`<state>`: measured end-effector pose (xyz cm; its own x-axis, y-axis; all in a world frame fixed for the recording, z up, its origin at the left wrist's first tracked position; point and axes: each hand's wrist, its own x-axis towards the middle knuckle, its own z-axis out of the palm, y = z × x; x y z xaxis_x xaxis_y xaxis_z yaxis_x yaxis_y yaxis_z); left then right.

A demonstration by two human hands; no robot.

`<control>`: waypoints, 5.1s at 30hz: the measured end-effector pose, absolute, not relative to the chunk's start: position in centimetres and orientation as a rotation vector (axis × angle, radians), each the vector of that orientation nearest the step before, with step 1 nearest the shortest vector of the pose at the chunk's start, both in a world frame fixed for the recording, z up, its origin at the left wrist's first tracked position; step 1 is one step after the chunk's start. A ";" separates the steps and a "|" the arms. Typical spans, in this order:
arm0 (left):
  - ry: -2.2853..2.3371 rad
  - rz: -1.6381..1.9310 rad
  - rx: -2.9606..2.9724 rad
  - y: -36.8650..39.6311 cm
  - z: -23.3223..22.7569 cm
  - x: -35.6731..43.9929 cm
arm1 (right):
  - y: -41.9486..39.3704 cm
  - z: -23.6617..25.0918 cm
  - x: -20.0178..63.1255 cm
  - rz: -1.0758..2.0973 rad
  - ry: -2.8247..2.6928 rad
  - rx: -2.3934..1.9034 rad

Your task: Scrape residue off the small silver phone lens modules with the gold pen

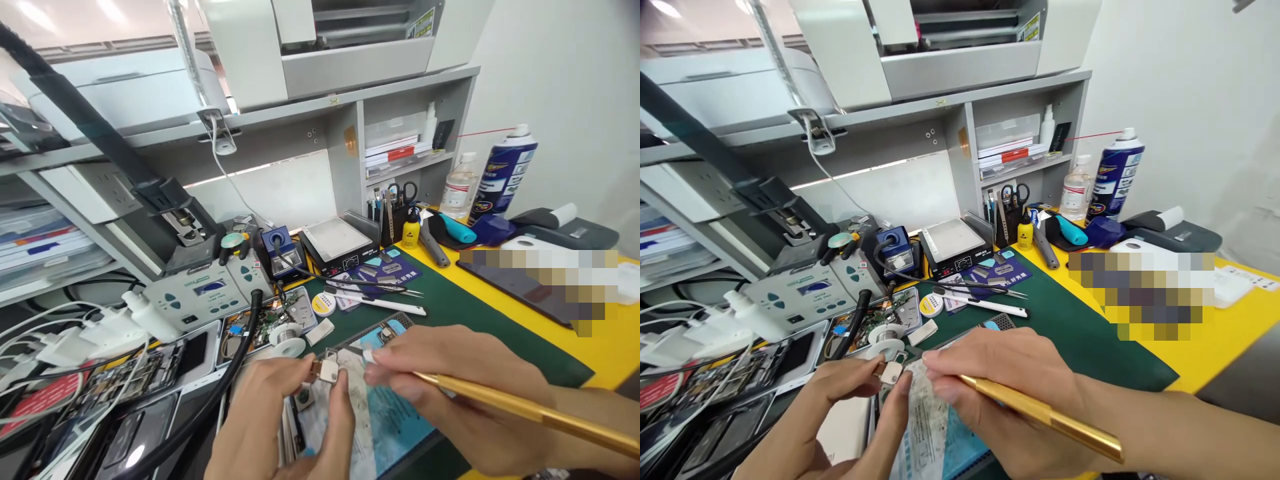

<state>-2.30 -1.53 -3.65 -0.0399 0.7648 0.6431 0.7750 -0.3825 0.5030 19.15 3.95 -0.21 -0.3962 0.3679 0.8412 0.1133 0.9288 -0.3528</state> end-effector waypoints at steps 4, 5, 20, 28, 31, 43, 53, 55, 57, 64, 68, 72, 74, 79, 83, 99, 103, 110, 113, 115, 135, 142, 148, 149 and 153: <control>-1.691 -1.461 -2.232 -1.7 -5.2 -2.9 | 3.7 -0.7 18.8 0.298 -1.957 -0.412; -1.685 -1.470 -2.238 -1.6 -5.6 -3.1 | 3.6 -0.8 18.7 0.305 -1.953 -0.413; -1.628 -1.535 -2.210 3.3 -11.0 -3.2 | 3.6 -1.3 18.6 0.363 -1.932 -0.471; -1.595 -1.549 -2.184 -0.7 -5.7 -3.6 | 3.1 -0.9 18.5 0.317 -1.925 -0.521; -1.599 -1.551 -2.183 -0.5 -3.8 -3.5 | 3.3 -0.9 18.6 0.335 -1.930 -0.471; -1.581 -1.523 -2.177 0.2 -4.0 -3.8 | 3.1 -0.2 18.4 0.308 -1.948 -0.468; -1.617 -1.547 -2.361 2.7 -5.6 -3.9 | 3.3 -0.6 18.3 0.320 -1.930 -0.456; -1.619 -1.554 -2.378 2.9 -6.1 -4.0 | 3.3 -0.5 18.4 0.321 -1.937 -0.442; -1.620 -1.563 -2.387 3.0 -6.6 -4.2 | 3.3 -0.4 18.5 0.314 -1.948 -0.438; -1.616 -1.553 -2.375 2.8 -6.6 -4.3 | 3.4 -1.2 18.4 0.264 -1.970 -0.437; -1.589 -1.545 -2.319 2.4 -5.8 -4.0 | 3.7 -1.2 18.3 0.259 -1.908 -0.388; -1.546 -1.521 -2.273 2.0 -4.9 -3.8 | 4.0 -0.3 18.8 0.293 -1.957 -0.379; -1.516 -1.503 -2.255 1.9 -4.5 -3.7 | 4.0 0.0 18.9 0.351 -1.941 -0.433; -1.451 -1.457 -2.189 1.1 -4.3 -4.0 | 3.8 0.1 18.7 0.434 -1.883 -0.483; -1.415 -1.423 -2.148 0.1 -5.6 -4.0 | 3.7 -0.2 18.5 0.487 -1.847 -0.477; -1.384 -1.415 -2.010 0.1 -7.4 -2.5 | 3.6 -0.5 18.4 0.564 -1.812 -0.522; -1.417 -1.431 -1.994 -0.7 -4.7 -2.4 | 3.6 -0.1 18.2 0.503 -1.841 -0.503; -1.436 -1.465 -1.972 -0.6 -3.4 -2.0 | 3.7 0.3 18.0 0.461 -1.866 -0.492; -1.428 -1.481 -1.958 -0.6 -3.4 -2.0 | 3.7 0.3 18.0 0.444 -1.872 -0.488; -1.430 -1.493 -1.947 -0.5 -3.3 -2.0 | 3.7 0.3 18.1 0.443 -1.868 -0.495; -1.446 -1.459 -2.037 -0.5 -3.6 -2.3 | 3.9 -1.0 18.5 0.746 -1.786 -0.544; -1.491 -1.403 -2.106 1.0 -5.0 -3.3 | 3.9 -0.8 17.8 1.139 -1.566 -0.542; -1.502 -1.383 -2.016 -0.3 -4.1 -2.4 | 3.8 -0.4 18.3 0.871 -1.738 -0.523; -1.509 -1.380 -2.005 -0.4 -3.8 -2.2 | 3.8 -0.3 18.4 0.812 -1.770 -0.517; -1.531 -1.367 -2.008 -0.6 -3.0 -2.1 | 3.9 -0.2 18.5 0.732 -1.803 -0.519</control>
<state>-2.10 -0.60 -3.03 -0.0035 0.6049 0.7963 0.8592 -0.4055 0.3119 18.47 3.91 -0.23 -0.3338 0.6581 0.6750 0.0017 0.7164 -0.6977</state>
